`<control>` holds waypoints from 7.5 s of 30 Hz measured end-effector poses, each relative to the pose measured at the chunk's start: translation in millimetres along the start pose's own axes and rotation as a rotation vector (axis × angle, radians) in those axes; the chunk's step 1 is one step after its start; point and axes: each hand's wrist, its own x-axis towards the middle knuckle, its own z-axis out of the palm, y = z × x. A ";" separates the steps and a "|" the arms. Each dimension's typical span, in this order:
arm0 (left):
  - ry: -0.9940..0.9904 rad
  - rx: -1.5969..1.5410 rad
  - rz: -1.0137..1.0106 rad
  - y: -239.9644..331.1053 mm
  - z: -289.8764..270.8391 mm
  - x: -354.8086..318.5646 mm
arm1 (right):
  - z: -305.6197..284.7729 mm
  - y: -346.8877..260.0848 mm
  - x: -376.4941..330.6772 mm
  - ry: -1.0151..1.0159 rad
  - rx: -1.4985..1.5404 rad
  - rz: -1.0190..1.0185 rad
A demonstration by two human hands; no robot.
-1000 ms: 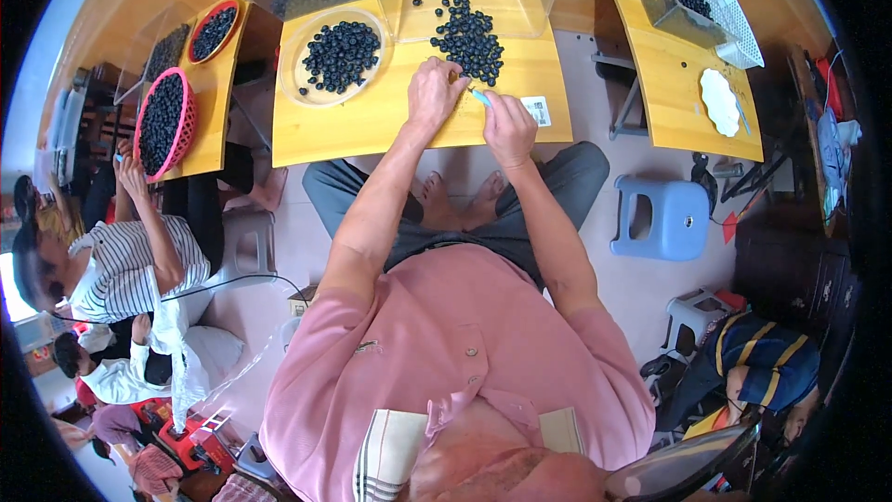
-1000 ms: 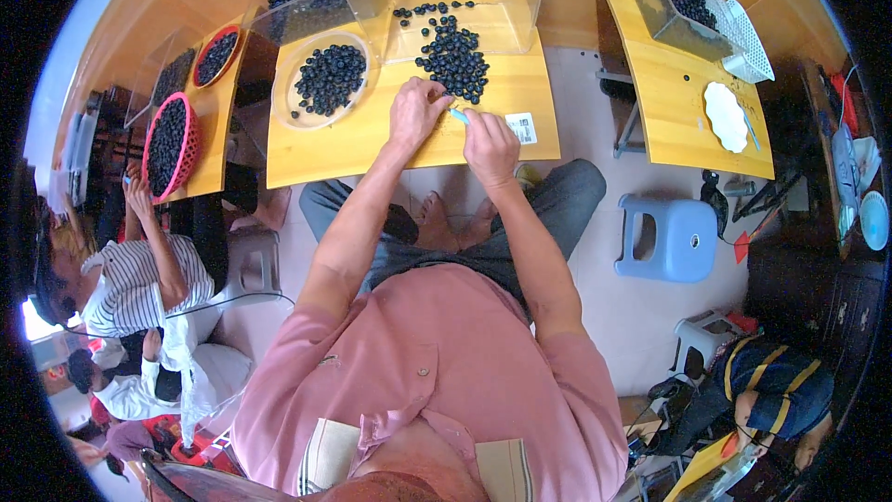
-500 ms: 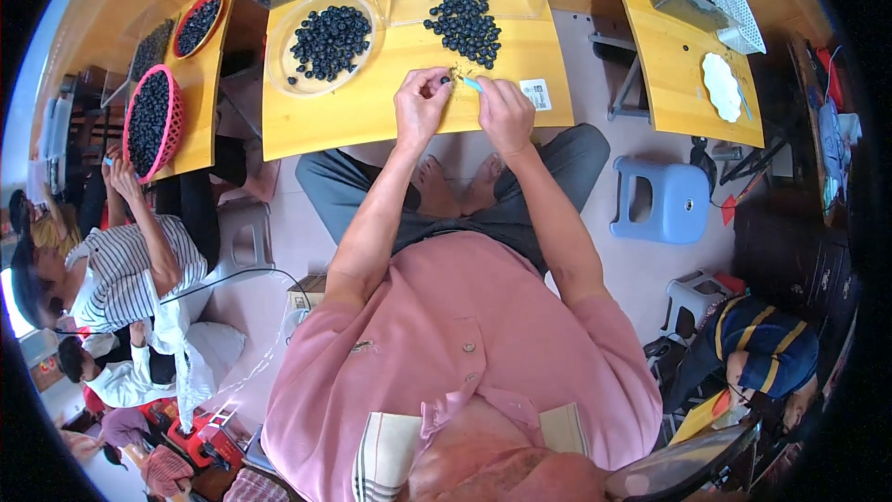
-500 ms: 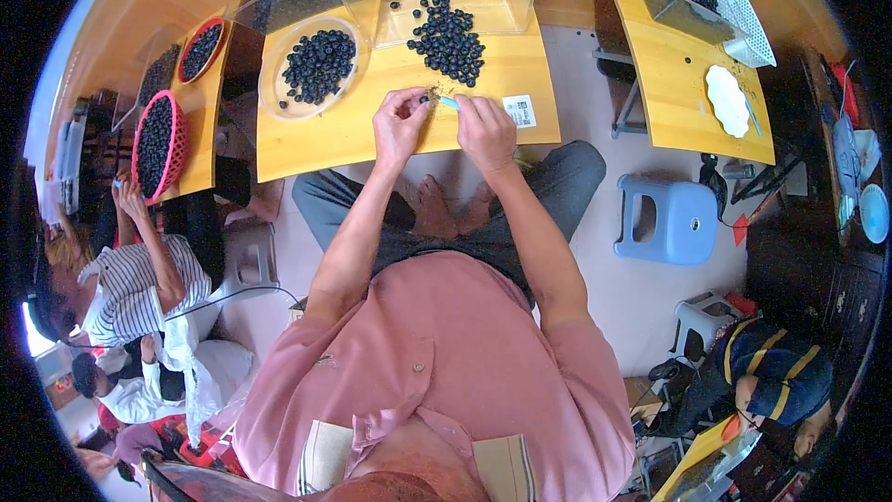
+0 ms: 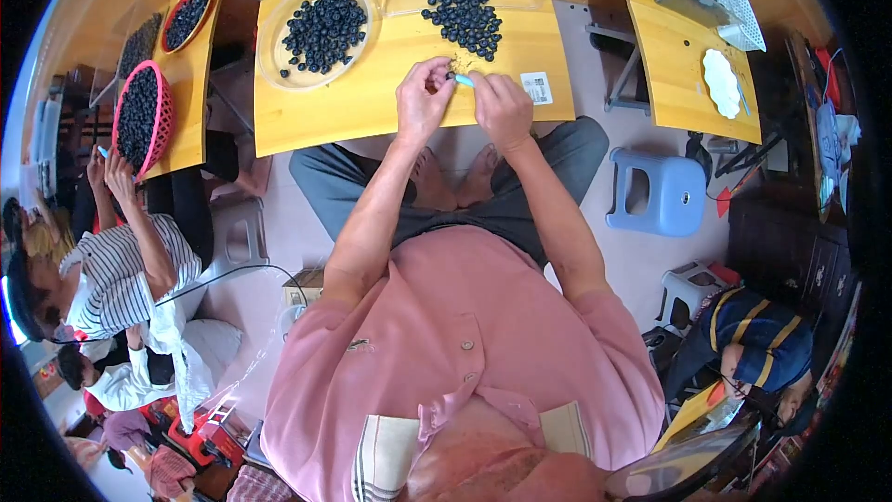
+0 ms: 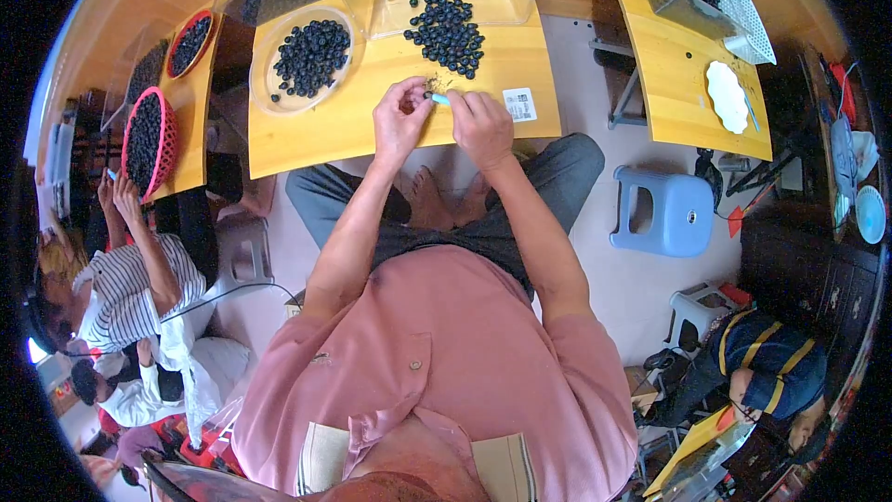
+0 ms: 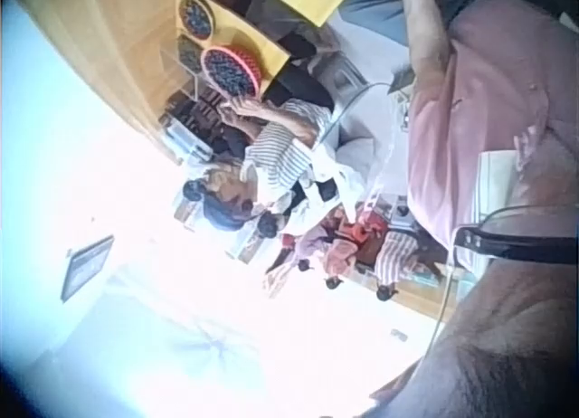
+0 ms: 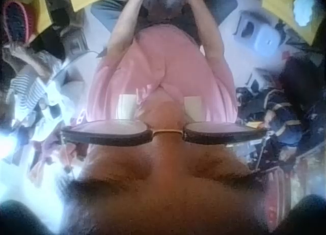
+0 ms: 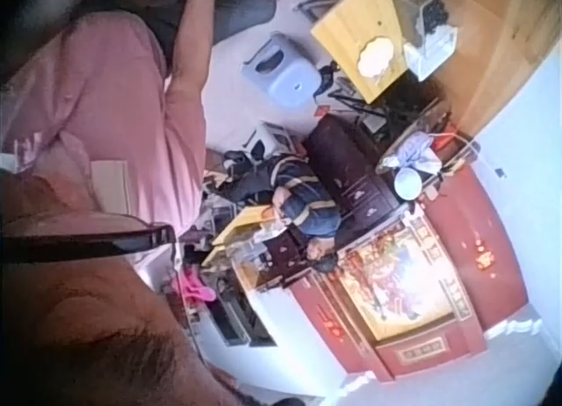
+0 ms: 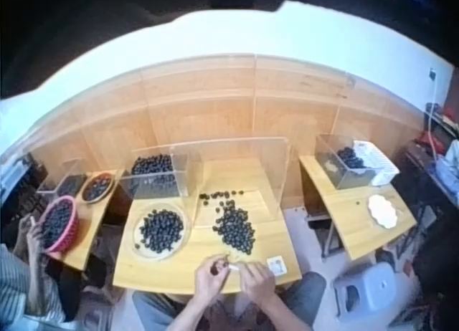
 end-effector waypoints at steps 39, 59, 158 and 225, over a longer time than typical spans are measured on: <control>0.032 0.043 -0.053 8.3 1.1 -3.3 | 3.0 1.6 -1.0 -0.025 0.000 0.013; 0.357 0.375 0.289 20.2 -127.6 67.9 | 0.4 -2.8 1.7 0.027 0.019 0.126; -0.045 -0.151 -0.102 -3.1 -4.3 2.7 | 2.9 2.3 -1.4 0.036 0.043 0.005; -0.039 0.189 -0.107 17.4 -11.3 12.8 | -2.0 2.5 -1.5 0.093 0.067 0.094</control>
